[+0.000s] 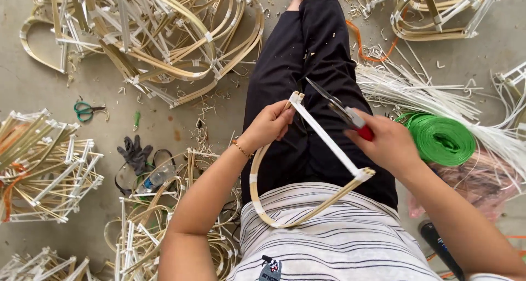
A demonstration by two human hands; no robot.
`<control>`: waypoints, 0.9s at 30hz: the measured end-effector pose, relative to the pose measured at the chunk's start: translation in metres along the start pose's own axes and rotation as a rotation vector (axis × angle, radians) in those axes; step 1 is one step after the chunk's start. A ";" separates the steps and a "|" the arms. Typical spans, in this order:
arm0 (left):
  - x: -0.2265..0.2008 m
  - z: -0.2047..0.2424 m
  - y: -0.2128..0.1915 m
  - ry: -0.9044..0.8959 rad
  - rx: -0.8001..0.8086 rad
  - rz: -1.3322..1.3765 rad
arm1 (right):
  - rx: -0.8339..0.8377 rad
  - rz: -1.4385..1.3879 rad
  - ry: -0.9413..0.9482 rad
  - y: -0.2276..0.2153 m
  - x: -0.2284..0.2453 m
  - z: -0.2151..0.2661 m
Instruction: The person is assembling bamboo or wood furniture frames using clippers and zip ties.
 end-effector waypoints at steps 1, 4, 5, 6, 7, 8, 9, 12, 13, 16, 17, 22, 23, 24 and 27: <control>-0.009 0.004 0.000 0.005 -0.009 0.011 | 0.009 0.006 -0.010 0.000 -0.006 0.010; -0.039 0.019 -0.002 0.029 0.041 0.110 | 0.152 0.172 0.107 0.008 -0.025 0.034; -0.049 0.024 -0.001 0.027 0.065 0.120 | 0.308 0.224 0.147 0.015 -0.030 0.039; -0.058 0.029 0.001 0.020 0.096 0.128 | 0.462 0.274 0.194 0.021 -0.035 0.047; -0.065 0.035 0.004 0.019 0.092 0.130 | 0.466 0.274 0.190 0.025 -0.041 0.048; -0.073 0.040 0.006 0.021 0.114 0.127 | 0.367 0.323 0.062 0.026 -0.045 0.045; -0.082 0.046 0.008 0.023 0.135 0.124 | 0.270 0.369 -0.068 0.028 -0.048 0.044; -0.087 0.058 0.018 -0.012 0.164 0.132 | 0.509 0.308 -0.061 0.032 -0.072 0.030; -0.082 0.059 0.018 -0.010 0.166 0.126 | 0.503 0.308 -0.059 0.028 -0.068 0.027; -0.069 0.060 0.019 0.021 0.198 0.158 | 0.543 0.408 -0.115 0.018 -0.068 0.018; -0.063 0.063 0.022 0.016 0.204 0.180 | 0.477 0.193 -0.023 0.017 -0.073 0.020; -0.049 0.068 0.034 0.031 0.246 0.268 | 0.372 -0.709 0.478 0.036 -0.095 0.058; -0.045 0.068 0.038 0.066 0.262 0.287 | 0.469 -0.857 0.554 0.034 -0.086 0.068; -0.043 0.067 0.041 0.099 0.281 0.302 | 0.560 -1.010 0.631 0.034 -0.076 0.078; -0.083 0.080 0.051 0.032 0.237 0.199 | 0.627 -1.104 0.463 0.018 -0.037 0.069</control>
Point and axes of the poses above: each hand's wrist, its own z-axis away from the middle knuckle, its own y-axis out of the palm, x = y × z, the point moved 2 cm from there along -z, towards the middle knuckle, and after that the axes turned 8 degrees about -y, right-handed, at the moved point
